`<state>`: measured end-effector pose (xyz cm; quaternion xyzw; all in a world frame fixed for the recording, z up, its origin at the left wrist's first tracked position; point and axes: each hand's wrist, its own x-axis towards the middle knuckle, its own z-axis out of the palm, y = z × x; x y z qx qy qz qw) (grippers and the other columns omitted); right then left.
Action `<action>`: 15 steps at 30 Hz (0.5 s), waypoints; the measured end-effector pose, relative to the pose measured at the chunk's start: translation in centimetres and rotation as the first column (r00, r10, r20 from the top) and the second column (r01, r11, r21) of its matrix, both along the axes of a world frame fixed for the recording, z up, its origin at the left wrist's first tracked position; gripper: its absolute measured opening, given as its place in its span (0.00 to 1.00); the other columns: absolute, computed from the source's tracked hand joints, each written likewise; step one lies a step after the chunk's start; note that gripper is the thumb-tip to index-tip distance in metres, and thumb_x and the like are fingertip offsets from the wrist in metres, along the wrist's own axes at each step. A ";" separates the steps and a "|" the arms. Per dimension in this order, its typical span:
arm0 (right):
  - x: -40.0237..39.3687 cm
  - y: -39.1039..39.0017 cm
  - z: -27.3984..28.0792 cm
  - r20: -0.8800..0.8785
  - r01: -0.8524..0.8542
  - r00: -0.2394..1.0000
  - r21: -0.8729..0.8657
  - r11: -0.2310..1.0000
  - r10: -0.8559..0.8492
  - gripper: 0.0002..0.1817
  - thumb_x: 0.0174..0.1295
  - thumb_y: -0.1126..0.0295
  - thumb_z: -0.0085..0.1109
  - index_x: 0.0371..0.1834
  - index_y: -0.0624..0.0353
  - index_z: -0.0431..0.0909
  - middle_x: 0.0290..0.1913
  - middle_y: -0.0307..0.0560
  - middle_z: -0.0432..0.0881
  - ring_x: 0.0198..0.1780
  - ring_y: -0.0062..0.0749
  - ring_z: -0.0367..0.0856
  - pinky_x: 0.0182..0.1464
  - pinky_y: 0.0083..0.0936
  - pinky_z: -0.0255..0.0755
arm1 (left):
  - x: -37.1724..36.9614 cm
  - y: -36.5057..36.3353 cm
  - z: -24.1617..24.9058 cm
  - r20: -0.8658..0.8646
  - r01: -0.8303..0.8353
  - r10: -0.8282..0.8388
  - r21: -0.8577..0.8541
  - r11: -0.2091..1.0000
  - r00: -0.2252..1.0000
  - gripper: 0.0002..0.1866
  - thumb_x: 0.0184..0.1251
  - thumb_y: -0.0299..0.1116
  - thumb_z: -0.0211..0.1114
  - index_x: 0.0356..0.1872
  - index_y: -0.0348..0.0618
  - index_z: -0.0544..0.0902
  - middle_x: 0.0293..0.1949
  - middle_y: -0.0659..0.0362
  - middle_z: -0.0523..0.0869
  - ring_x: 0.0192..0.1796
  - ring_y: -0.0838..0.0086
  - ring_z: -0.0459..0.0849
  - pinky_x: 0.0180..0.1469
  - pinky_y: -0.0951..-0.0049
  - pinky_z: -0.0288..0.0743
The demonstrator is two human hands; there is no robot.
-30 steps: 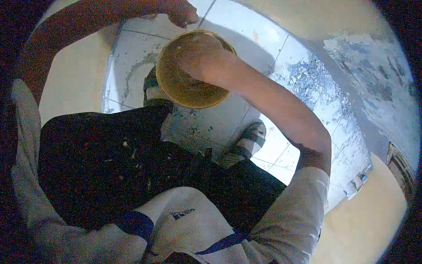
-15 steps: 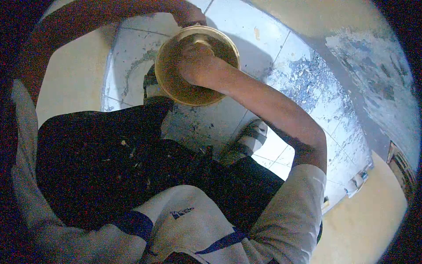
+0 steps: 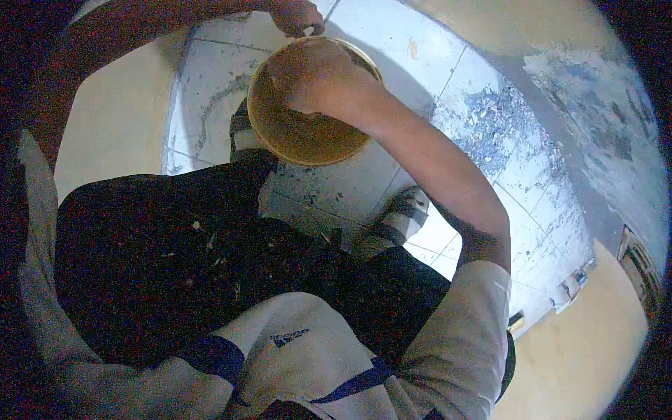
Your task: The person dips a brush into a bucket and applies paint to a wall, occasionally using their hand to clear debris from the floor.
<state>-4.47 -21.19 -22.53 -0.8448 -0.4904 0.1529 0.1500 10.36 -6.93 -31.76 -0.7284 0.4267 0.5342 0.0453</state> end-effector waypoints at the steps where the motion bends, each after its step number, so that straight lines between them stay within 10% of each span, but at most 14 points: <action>1: -0.2 0.4 -0.3 -0.015 -0.004 1.000 -0.046 0.999 0.003 0.13 0.51 0.68 0.58 0.39 0.60 0.80 0.33 0.57 0.83 0.41 0.53 0.83 0.43 0.43 0.78 | 0.1 0.2 -0.2 0.016 -0.002 0.002 -0.022 1.000 1.000 0.18 0.62 0.43 0.65 0.50 0.46 0.79 0.37 0.53 0.85 0.38 0.67 0.82 0.40 0.61 0.76; 8: -1.6 0.7 -1.0 0.065 -0.059 0.995 -0.198 0.978 0.073 0.11 0.52 0.71 0.56 0.37 0.62 0.81 0.34 0.56 0.85 0.42 0.48 0.85 0.42 0.41 0.80 | 2.1 1.6 -5.2 0.141 0.265 -0.231 -0.326 0.907 0.963 0.19 0.63 0.45 0.64 0.48 0.43 0.80 0.39 0.49 0.84 0.41 0.59 0.83 0.44 0.58 0.76; 11: -1.7 -0.3 -0.2 0.062 -0.031 0.998 -0.048 0.998 0.034 0.12 0.52 0.71 0.55 0.39 0.63 0.80 0.35 0.56 0.85 0.41 0.47 0.85 0.43 0.39 0.80 | 0.5 0.0 -2.1 0.163 0.232 -0.224 -0.033 0.972 0.961 0.19 0.63 0.46 0.65 0.47 0.42 0.80 0.41 0.48 0.84 0.44 0.59 0.83 0.45 0.58 0.76; 15: -2.5 0.2 -1.1 0.056 0.005 0.998 -0.070 0.998 -0.001 0.13 0.53 0.71 0.55 0.42 0.61 0.81 0.37 0.57 0.85 0.41 0.47 0.85 0.43 0.41 0.79 | 1.7 1.4 -4.3 0.153 0.256 -0.225 -0.228 0.940 0.962 0.19 0.63 0.46 0.64 0.47 0.43 0.81 0.42 0.49 0.84 0.45 0.59 0.82 0.47 0.58 0.76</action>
